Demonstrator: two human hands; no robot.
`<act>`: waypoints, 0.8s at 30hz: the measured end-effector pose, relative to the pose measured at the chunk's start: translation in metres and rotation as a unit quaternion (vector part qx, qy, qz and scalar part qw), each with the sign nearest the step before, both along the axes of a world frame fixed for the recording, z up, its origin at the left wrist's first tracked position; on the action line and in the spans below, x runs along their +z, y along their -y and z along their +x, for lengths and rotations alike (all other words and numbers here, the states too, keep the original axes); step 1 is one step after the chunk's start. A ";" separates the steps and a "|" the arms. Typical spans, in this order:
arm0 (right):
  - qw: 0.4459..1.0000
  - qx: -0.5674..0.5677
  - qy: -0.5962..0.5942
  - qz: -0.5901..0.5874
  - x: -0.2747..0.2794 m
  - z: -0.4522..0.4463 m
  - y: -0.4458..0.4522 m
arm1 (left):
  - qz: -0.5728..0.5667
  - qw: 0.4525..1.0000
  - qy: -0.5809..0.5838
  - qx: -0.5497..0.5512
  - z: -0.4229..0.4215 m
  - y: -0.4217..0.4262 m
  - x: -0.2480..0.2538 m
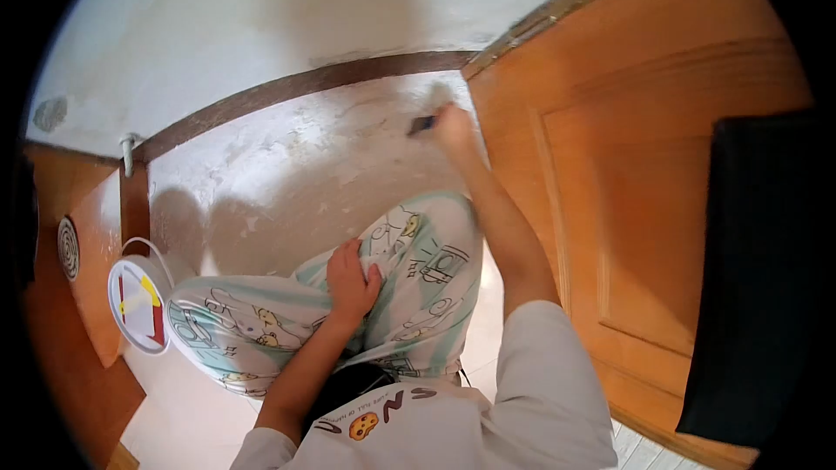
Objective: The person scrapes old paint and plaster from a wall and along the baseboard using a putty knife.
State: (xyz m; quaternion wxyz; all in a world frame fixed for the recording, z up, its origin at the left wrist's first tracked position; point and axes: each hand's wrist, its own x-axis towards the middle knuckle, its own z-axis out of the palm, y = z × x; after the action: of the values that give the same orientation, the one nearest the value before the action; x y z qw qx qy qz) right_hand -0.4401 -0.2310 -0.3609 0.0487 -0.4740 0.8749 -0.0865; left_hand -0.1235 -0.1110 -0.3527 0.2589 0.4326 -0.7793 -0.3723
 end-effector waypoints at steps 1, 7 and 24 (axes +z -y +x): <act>0.996 0.070 0.051 -0.020 -0.008 0.012 0.012 | -0.002 1.000 -0.003 0.002 -0.001 -0.001 -0.001; 0.971 0.183 0.127 -0.082 0.017 0.122 0.048 | -0.003 1.000 -0.006 0.002 0.001 -0.004 -0.004; 0.885 -0.111 0.326 -0.314 0.111 -0.014 -0.052 | -0.104 0.993 0.007 -0.054 0.005 -0.011 0.010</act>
State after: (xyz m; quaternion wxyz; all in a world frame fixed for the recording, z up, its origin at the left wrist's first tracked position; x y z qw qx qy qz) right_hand -0.4544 -0.1785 -0.2495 0.1698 -0.3097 0.7834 -0.5114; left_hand -0.1188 -0.0998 -0.3428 0.2769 0.3628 -0.8378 -0.2997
